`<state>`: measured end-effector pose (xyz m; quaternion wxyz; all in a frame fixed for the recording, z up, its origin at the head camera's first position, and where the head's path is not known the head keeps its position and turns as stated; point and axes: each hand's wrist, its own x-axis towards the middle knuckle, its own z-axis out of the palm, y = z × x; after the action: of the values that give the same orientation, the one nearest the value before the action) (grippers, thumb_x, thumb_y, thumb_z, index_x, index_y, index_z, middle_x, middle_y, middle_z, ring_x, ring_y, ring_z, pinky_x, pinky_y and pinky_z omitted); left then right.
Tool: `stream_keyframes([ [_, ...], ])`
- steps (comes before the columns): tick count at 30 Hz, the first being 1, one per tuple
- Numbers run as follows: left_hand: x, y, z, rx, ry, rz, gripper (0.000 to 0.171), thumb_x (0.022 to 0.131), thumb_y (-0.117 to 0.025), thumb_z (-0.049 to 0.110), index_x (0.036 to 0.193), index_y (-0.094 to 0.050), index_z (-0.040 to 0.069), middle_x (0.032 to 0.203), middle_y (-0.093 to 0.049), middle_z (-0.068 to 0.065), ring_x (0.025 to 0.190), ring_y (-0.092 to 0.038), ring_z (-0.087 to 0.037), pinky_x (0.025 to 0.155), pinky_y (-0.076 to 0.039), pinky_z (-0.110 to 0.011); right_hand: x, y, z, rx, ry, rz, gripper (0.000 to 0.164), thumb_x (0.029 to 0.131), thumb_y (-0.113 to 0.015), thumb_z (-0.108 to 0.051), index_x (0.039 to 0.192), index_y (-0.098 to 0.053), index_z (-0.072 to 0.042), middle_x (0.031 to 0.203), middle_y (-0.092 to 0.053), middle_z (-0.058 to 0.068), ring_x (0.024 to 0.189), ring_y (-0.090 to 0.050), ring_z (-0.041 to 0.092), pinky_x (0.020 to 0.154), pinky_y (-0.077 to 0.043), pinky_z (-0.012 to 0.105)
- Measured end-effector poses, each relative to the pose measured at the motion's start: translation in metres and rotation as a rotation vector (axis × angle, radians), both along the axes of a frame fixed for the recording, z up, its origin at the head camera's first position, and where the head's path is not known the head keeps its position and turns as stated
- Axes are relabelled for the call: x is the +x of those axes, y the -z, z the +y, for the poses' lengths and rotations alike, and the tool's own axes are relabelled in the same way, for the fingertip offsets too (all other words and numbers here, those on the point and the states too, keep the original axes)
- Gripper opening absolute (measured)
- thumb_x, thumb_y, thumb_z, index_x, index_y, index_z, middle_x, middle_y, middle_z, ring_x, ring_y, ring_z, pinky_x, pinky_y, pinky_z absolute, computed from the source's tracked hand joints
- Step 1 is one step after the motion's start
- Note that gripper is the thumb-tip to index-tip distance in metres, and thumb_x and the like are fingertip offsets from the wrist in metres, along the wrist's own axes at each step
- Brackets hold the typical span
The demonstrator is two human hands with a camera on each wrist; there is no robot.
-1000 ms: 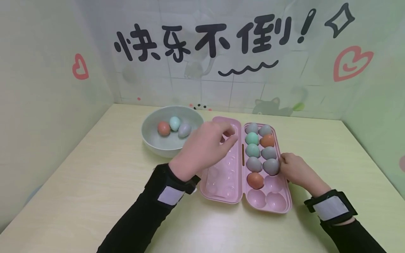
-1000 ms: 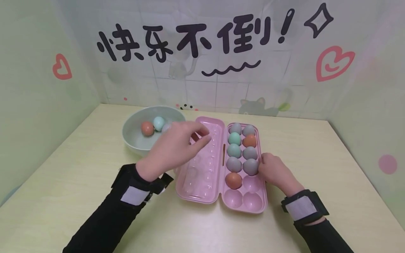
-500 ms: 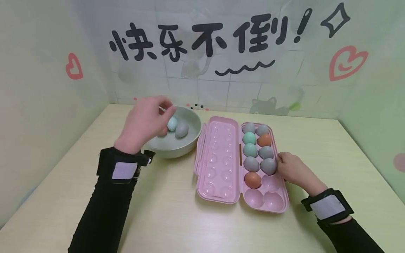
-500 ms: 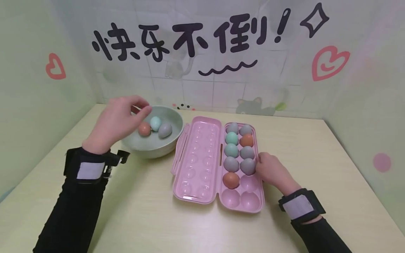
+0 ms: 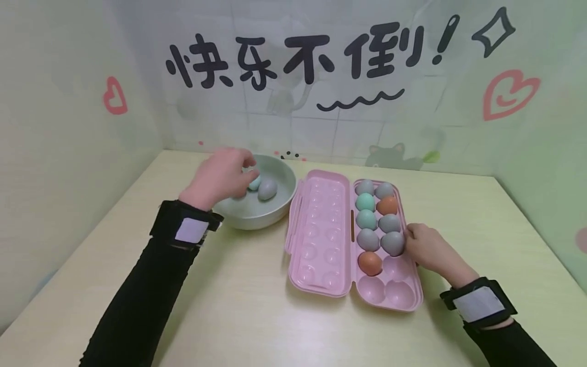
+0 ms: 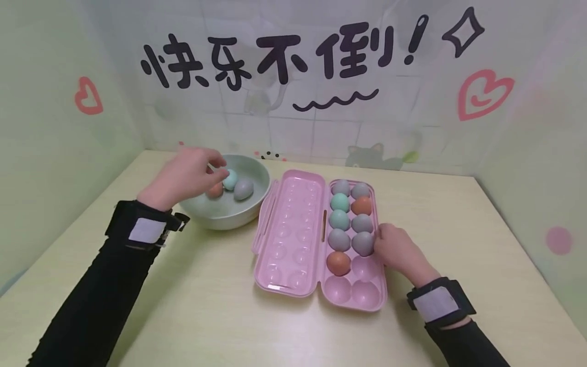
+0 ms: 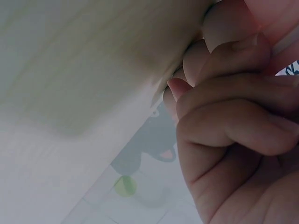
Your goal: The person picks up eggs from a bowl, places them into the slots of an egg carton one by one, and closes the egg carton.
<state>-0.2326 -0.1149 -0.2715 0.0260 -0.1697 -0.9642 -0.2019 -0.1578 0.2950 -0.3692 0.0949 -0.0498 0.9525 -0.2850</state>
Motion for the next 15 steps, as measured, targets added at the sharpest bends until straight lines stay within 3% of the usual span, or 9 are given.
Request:
stream_keyframes([
  [4,-0.017,0.002,0.007,-0.129,0.075,-0.043,0.036,0.094,-0.064,0.022,0.121,-0.064,-0.001,0.116,-0.063,-0.015,0.08,-0.064,-0.021,0.078,-0.051,-0.041,0.0,0.0,0.001,0.009,0.0,0.011,0.022,0.096,-0.034,-0.005,0.086,-0.051,0.005,0.074,-0.053,0.012,0.061,-0.053,0.022,0.051,-0.046,0.035],
  [9,-0.035,-0.002,0.014,-0.199,0.123,-0.125,0.039,0.092,-0.064,0.016,0.125,-0.06,-0.004,0.122,-0.061,-0.018,0.088,-0.06,-0.026,0.078,-0.05,-0.04,0.0,0.0,0.0,0.012,-0.002,0.01,0.022,0.095,-0.034,-0.004,0.088,-0.052,0.006,0.074,-0.053,0.013,0.062,-0.053,0.022,0.052,-0.046,0.035],
  [12,-0.047,0.002,0.021,-0.254,0.139,-0.115,0.037,0.091,-0.064,0.013,0.124,-0.06,-0.003,0.121,-0.061,-0.017,0.095,-0.056,-0.027,0.081,-0.048,-0.041,0.0,-0.001,0.0,0.015,0.0,0.004,0.022,0.096,-0.034,-0.004,0.089,-0.052,0.006,0.074,-0.052,0.012,0.063,-0.053,0.023,0.052,-0.045,0.035],
  [15,-0.056,0.011,0.028,-0.292,0.142,-0.088,0.029,0.088,-0.065,0.009,0.115,-0.064,-0.001,0.112,-0.062,-0.014,0.09,-0.056,-0.026,0.074,-0.049,-0.04,0.0,-0.001,-0.001,0.012,0.0,-0.001,0.022,0.096,-0.034,-0.004,0.089,-0.052,0.006,0.075,-0.053,0.013,0.063,-0.053,0.023,0.052,-0.046,0.035],
])
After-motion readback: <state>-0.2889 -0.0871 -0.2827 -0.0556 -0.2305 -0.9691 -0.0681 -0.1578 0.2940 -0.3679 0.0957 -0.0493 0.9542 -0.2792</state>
